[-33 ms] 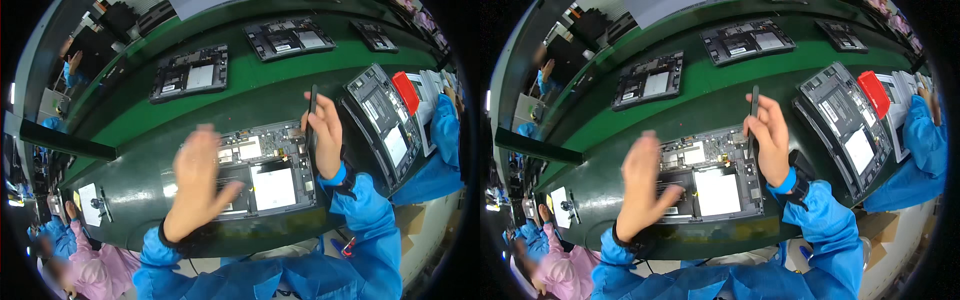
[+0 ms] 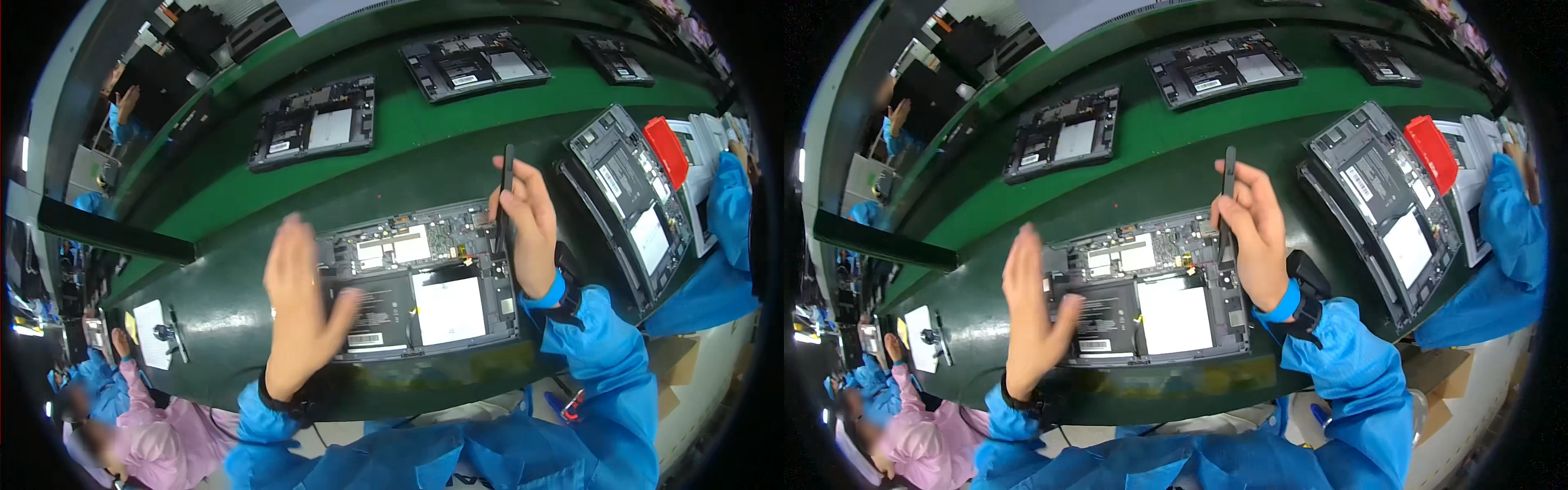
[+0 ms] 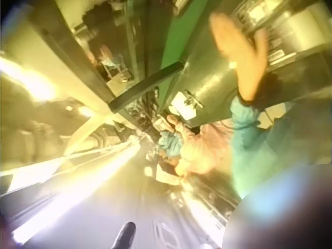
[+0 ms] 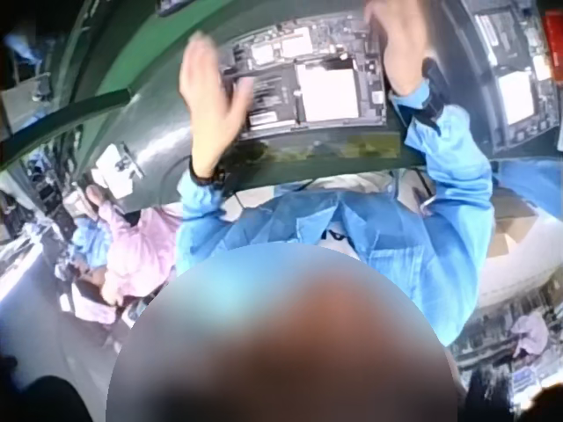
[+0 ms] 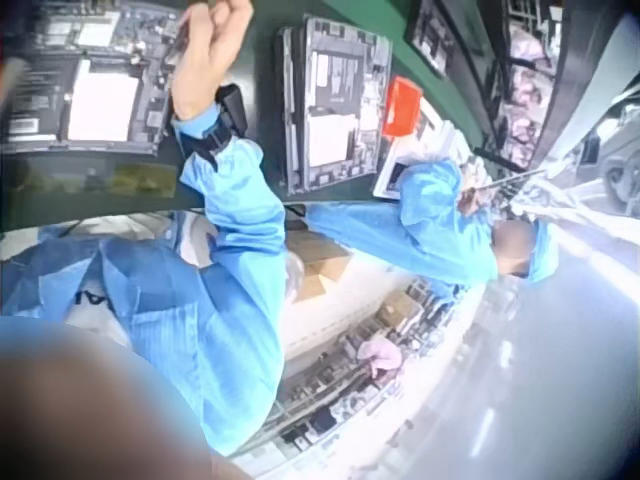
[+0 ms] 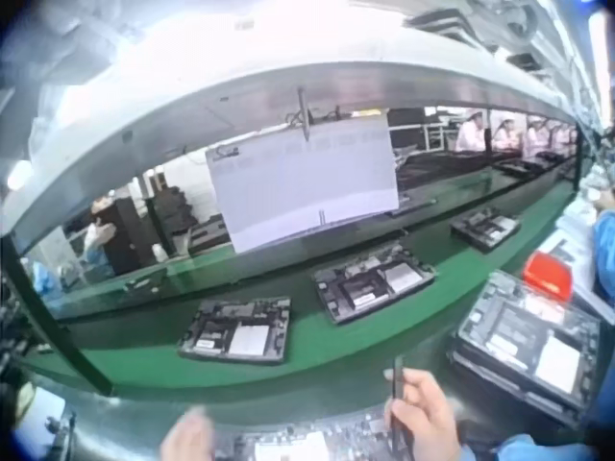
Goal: The person assembles the internal components of a tablet device by hand, placing a circuit board, ribbon cable, and internal battery into a tablet chassis, then securing them with a manual screwdriver.
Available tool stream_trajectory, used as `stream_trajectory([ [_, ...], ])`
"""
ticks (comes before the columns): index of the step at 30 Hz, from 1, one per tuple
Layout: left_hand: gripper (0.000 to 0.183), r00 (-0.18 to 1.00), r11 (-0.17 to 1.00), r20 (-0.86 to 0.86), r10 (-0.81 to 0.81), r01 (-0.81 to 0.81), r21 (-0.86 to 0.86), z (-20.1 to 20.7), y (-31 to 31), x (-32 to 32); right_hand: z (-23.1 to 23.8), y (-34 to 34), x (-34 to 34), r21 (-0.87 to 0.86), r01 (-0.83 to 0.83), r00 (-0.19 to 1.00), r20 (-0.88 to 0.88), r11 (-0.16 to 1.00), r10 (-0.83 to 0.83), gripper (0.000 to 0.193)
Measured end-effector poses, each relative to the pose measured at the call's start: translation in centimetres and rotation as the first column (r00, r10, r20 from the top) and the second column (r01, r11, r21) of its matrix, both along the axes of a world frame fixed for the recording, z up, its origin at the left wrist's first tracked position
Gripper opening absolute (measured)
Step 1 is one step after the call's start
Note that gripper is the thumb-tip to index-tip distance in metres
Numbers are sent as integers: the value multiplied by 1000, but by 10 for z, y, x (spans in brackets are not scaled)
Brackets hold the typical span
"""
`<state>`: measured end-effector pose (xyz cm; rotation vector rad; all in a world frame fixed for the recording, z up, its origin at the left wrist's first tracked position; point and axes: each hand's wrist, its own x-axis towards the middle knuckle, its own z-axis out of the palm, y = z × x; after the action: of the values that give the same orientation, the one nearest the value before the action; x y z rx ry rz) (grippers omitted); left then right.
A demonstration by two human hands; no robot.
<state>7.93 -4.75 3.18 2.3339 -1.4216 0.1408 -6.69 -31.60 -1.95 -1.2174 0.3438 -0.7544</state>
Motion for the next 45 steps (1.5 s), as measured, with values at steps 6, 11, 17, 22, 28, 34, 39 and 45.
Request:
stream_trajectory([
  [6,73,828,969,-536,165,-238,-70,-33,56,-32,8,17,5,16,-26,999,-32,1000,26,42],
  [11,61,557,739,-829,-49,-538,-405,11,29,-41,7,13,-5,74,22,995,99,997,-29,44],
  [17,54,531,719,-841,-104,-544,-432,10,26,99,7,-2,-3,93,140,976,154,986,-153,43],
  [22,51,441,657,-882,-165,-618,-432,-35,13,289,0,-3,-2,115,128,973,177,985,-147,40],
  [28,38,908,940,288,303,-334,65,-68,62,466,9,0,3,140,39,979,195,989,-66,38],
  [34,47,237,953,-971,-26,-289,-96,-19,-243,291,-3,-6,-1,68,161,979,116,985,-168,40],
  [39,42,370,932,-871,323,-281,227,-11,-335,171,-1,-13,-8,58,173,979,103,983,-178,41],
  [45,30,12,891,-989,-147,-432,-137,-37,-339,198,-5,-8,2,41,159,978,130,986,-163,39],
])
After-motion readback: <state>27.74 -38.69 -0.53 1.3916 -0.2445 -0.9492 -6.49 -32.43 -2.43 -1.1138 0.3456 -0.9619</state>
